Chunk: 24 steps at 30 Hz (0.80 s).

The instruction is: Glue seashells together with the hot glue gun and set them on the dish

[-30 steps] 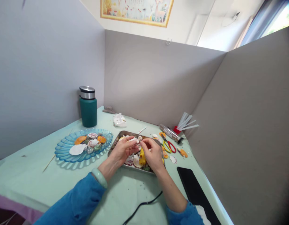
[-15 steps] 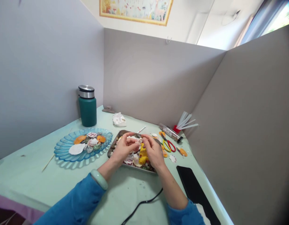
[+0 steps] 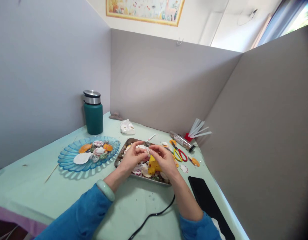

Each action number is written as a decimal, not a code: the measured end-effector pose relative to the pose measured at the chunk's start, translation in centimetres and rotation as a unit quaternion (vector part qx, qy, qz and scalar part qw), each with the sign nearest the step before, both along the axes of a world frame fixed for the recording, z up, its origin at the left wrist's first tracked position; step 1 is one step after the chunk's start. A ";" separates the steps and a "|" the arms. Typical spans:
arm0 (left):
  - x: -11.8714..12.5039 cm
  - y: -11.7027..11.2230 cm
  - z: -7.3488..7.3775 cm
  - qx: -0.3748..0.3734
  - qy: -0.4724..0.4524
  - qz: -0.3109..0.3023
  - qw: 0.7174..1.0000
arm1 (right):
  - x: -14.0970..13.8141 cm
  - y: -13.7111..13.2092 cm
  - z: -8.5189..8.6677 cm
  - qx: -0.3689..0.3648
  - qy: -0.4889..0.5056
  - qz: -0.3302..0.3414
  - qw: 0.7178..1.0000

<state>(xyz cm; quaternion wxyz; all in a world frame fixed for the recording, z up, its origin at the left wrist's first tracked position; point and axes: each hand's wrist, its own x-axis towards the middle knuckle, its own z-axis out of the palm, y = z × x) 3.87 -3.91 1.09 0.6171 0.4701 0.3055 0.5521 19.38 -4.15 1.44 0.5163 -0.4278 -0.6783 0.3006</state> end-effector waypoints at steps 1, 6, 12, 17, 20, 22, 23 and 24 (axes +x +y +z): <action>-0.1 0.1 -0.1 -0.004 -0.006 0.001 1.000 | 0.0 -0.1 0.0 0.008 -0.008 -0.001 1.000; -0.2 0.4 -0.4 -0.006 -0.005 0.002 1.000 | 0.1 -0.4 0.3 0.049 -0.062 -0.014 0.997; 0.0 0.3 -0.3 -0.008 -0.003 0.017 1.000 | 0.3 -0.4 0.4 0.118 -0.131 -0.017 0.984; 0.0 0.3 -0.3 -0.016 -0.006 0.020 1.000 | 0.6 -0.5 0.7 0.159 -0.175 -0.012 0.971; 0.1 0.3 -0.3 -0.022 -0.002 0.028 0.999 | 0.6 -0.7 0.9 0.185 -0.239 -0.024 0.953; 0.1 0.3 -0.4 -0.022 0.001 0.035 0.999 | 0.4 -0.8 0.9 0.206 -0.295 -0.042 0.932; 0.1 0.4 -0.4 -0.021 0.003 0.039 0.999 | 0.3 -0.8 0.9 0.215 -0.316 -0.050 0.923; 0.1 0.4 -0.4 -0.019 0.004 0.041 0.999 | 0.2 -0.8 0.9 0.220 -0.329 -0.055 0.917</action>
